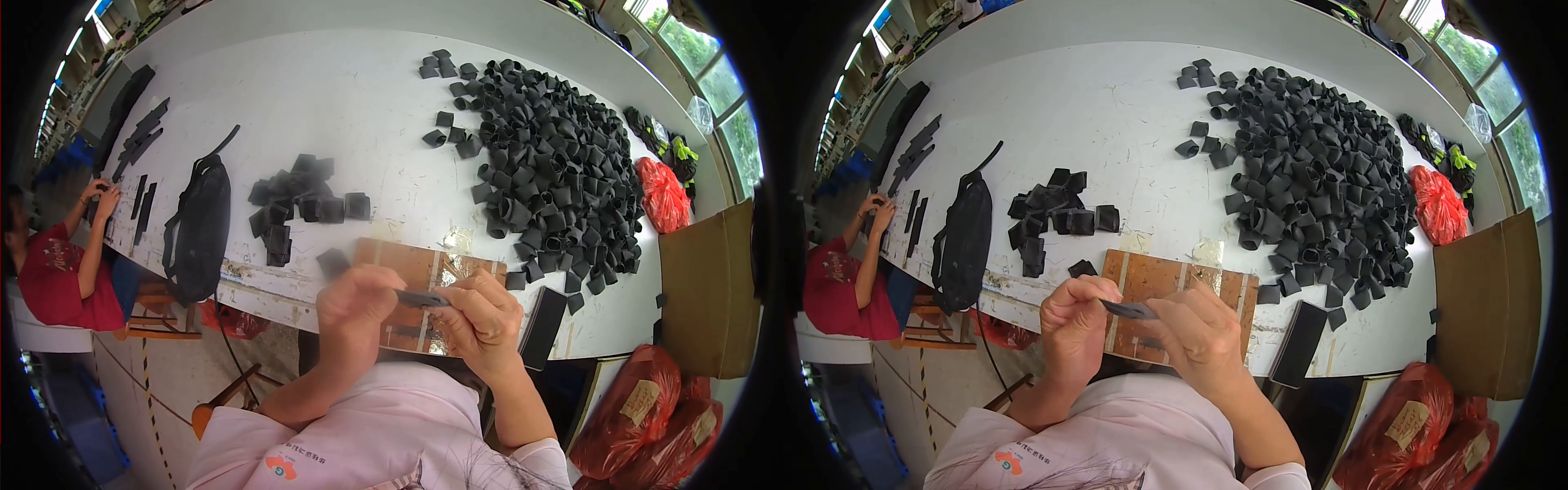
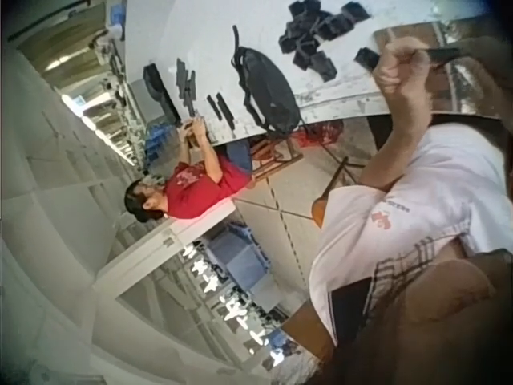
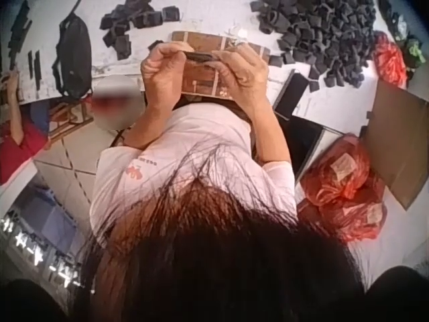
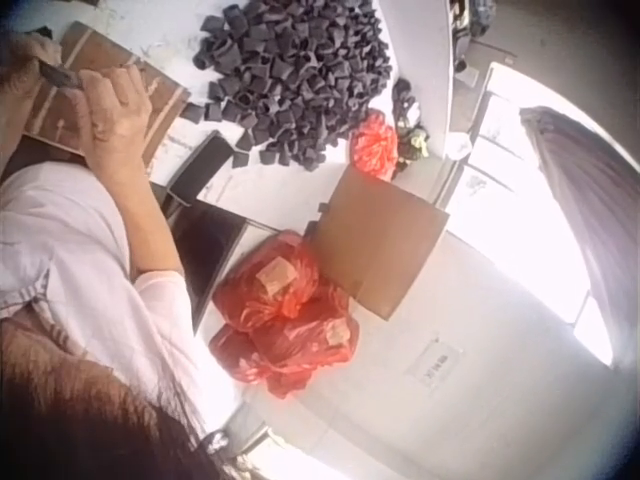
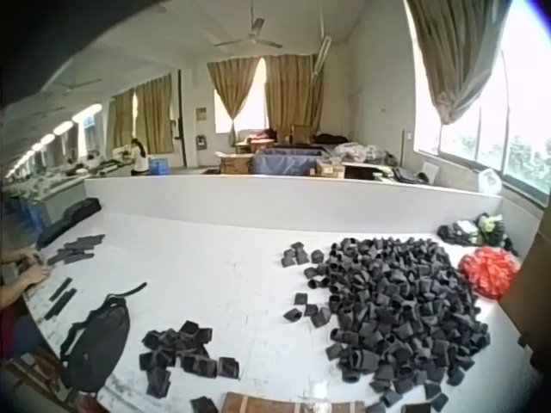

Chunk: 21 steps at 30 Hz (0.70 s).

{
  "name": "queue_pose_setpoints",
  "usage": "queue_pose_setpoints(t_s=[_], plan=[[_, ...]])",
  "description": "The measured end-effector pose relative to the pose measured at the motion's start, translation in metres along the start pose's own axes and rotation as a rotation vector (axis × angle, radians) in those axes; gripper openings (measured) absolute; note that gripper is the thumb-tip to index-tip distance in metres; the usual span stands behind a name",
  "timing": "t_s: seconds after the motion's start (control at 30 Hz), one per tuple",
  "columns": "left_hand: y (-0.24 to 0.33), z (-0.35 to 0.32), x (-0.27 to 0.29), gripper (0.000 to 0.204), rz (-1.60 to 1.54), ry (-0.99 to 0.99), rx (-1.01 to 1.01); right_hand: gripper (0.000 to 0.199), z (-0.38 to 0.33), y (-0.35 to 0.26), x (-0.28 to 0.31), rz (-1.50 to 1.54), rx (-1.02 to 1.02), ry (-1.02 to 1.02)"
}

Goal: Manually assembling small black plastic components at a manufacturing workshop station.

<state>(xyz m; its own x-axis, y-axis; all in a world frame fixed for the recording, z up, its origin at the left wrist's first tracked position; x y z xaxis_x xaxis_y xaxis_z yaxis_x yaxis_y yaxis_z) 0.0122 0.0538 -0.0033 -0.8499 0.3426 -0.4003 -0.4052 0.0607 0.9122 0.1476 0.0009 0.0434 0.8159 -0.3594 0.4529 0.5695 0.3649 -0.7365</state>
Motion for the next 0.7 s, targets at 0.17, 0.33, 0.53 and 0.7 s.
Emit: queue_pose_setpoints(t_s=[0.17, 0.33, 0.53, 0.7], plan=[[-0.002, -0.002, 0.0, 0.003, 0.042, -0.071, -0.101, 0.01, 0.001, 0.002, 0.001, -0.006, 0.076, 0.009], [0.003, -0.003, -0.013, 0.005, 0.09, -0.049, -0.103, 0.011, -0.012, 0.01, -0.001, -0.031, 0.102, 0.058], [0.024, 0.009, -0.029, 0.014, 0.64, -0.248, -0.49, 0.012, -0.003, -0.003, -0.004, -0.128, 0.095, -0.022], [-0.008, 0.001, 0.01, 0.015, 0.762, 0.008, -0.494, 0.023, 0.007, 0.044, 0.022, 0.879, -0.438, 0.181]])
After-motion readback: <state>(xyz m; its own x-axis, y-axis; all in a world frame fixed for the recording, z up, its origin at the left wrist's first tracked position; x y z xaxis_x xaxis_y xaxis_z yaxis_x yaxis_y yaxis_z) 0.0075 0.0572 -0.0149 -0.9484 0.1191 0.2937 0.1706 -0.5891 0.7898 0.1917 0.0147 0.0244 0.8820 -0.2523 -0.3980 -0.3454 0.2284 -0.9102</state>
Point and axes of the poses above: each hand's wrist, its own z-axis towards the middle knuckle, its own x-axis out of the back of the hand, y = z × x, the point moved 6 cm from there along z, towards the middle knuckle, and after that the axes turned 5 degrees about z, right-handed, at the moved point
